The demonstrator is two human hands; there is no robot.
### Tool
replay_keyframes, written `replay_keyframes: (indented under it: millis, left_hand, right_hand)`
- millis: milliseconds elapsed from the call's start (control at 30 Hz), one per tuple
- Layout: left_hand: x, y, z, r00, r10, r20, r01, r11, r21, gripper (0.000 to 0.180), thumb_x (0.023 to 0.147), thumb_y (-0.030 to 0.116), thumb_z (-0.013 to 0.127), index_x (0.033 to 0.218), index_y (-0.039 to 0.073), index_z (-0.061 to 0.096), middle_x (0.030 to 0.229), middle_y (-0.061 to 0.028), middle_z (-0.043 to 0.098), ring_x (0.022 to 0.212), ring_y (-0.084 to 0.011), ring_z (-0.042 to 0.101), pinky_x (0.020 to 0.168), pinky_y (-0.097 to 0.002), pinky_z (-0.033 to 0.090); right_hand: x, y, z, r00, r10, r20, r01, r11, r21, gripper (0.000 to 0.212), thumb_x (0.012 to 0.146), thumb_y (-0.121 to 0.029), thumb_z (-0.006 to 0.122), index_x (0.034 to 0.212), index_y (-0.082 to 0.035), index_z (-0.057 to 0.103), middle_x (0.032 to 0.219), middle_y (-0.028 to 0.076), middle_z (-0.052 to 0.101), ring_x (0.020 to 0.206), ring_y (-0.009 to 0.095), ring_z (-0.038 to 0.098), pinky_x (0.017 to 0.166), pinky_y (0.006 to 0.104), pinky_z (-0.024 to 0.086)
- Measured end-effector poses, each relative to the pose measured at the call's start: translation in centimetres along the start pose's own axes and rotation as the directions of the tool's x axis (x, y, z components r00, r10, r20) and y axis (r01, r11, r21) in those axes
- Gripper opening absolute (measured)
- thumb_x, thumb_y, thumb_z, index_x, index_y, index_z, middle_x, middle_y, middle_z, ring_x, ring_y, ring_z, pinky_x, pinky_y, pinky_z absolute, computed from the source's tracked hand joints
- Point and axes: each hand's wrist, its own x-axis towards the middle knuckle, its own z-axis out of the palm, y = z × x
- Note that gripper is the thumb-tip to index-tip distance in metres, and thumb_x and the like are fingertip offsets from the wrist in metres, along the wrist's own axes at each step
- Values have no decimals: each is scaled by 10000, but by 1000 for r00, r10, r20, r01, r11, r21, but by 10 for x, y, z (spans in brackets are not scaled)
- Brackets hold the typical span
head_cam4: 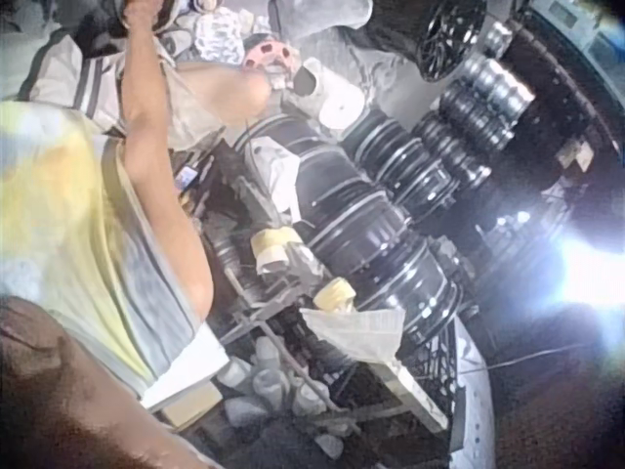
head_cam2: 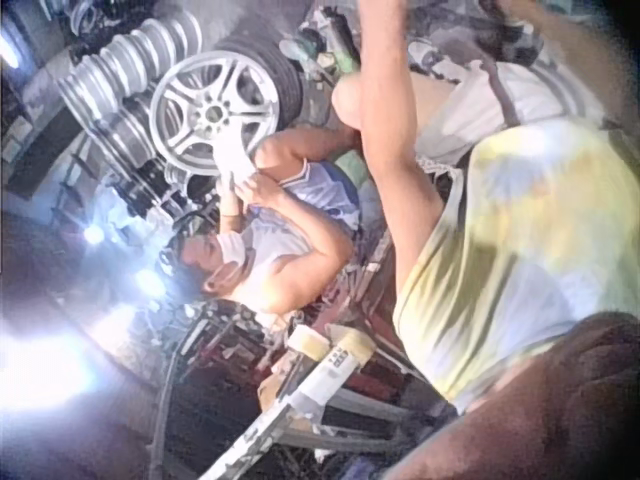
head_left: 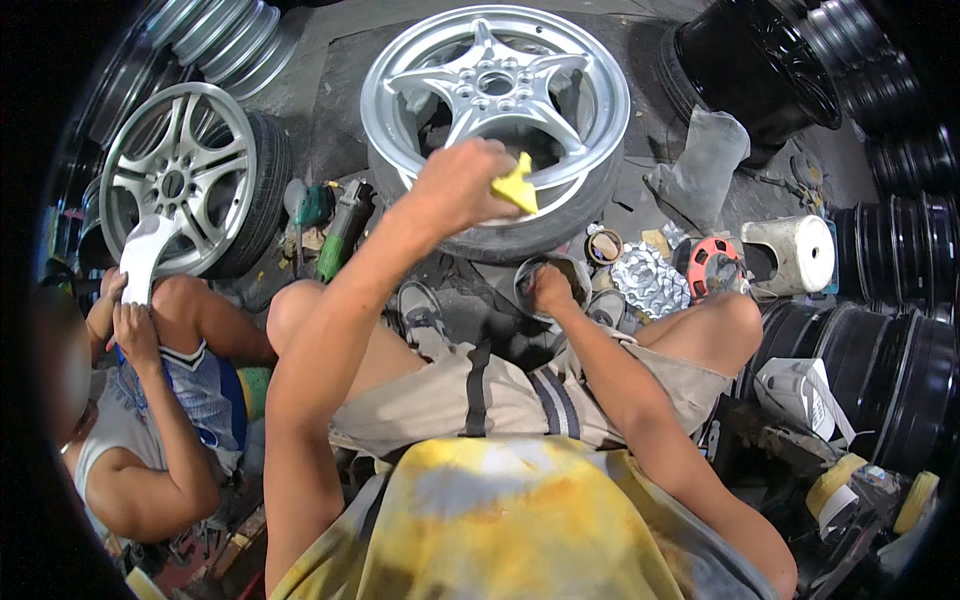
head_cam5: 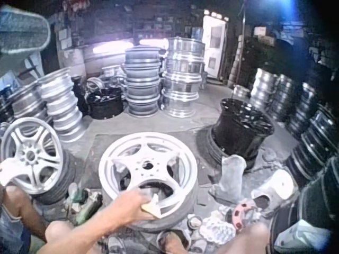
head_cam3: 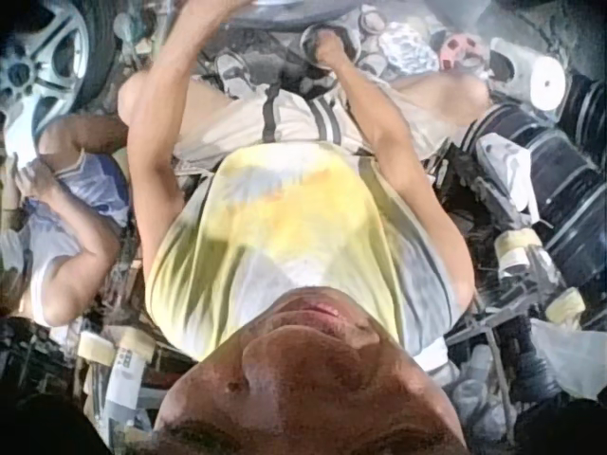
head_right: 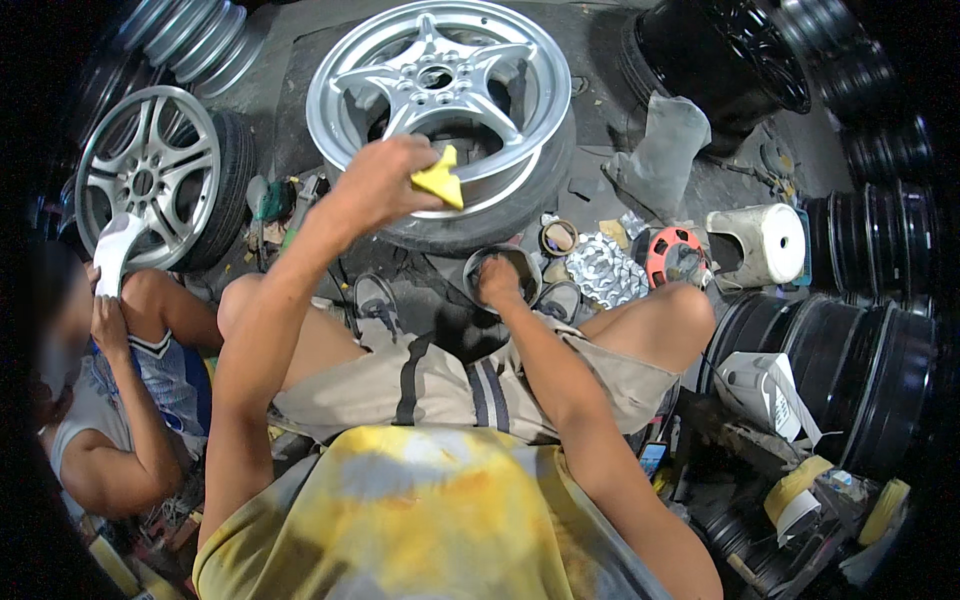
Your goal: The person sits on the floor and wipes a silver car wheel rim with a yellow cloth. They meticulously clean the spokes and the outer edge of the rim. Another person is visible in the background working on a different rim.
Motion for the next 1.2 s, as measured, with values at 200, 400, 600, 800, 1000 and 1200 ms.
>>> replay_keyframes:
  millis: [200,400,600,800,1000,1200]
  left_hand:
    - [4,15,19,999,-30,-13,31,995,92,349,671,82,774,983,49,622,962,-107,587,936,-313,622,767,-447,515]
    - [-1,13,31,992,-102,69,89,981,172,321,614,41,752,898,48,601,950,-92,575,891,-279,615,720,-402,499]
    - [2,16,42,1000,-8,12,4,959,282,196,661,39,718,831,36,621,914,-113,594,871,-294,634,732,-414,515]
    - [-3,38,47,1000,-6,-22,13,947,321,122,668,10,682,789,3,666,877,-158,647,813,-303,685,706,-409,558]
    - [-21,75,65,997,71,34,-77,969,235,121,672,33,699,784,-8,679,843,-181,657,739,-339,701,635,-434,567]
    - [-24,82,83,995,78,68,-89,979,183,249,652,110,771,853,1,673,885,-171,655,796,-336,697,665,-430,565]
  right_hand:
    - [12,16,63,993,74,96,-84,991,108,134,866,-174,610,852,-97,719,934,228,718,904,375,717,802,454,580]
    - [-10,-11,36,987,78,142,-107,972,209,143,853,-186,624,878,-62,691,964,221,718,931,407,711,834,483,577]
    - [-15,-8,42,990,117,-82,-95,969,228,154,791,-221,688,819,-71,668,860,230,706,858,412,699,790,469,573]
    - [-21,26,34,967,214,-136,-146,909,391,164,758,-226,726,830,-79,723,821,211,709,851,398,707,759,477,564]
    - [-20,49,40,953,153,-263,-26,902,430,165,813,-202,686,859,-63,761,846,204,725,838,401,709,757,487,563]
    - [-30,54,-1,930,212,-302,37,762,647,269,767,-184,738,988,-31,743,885,211,727,836,386,709,727,439,545]
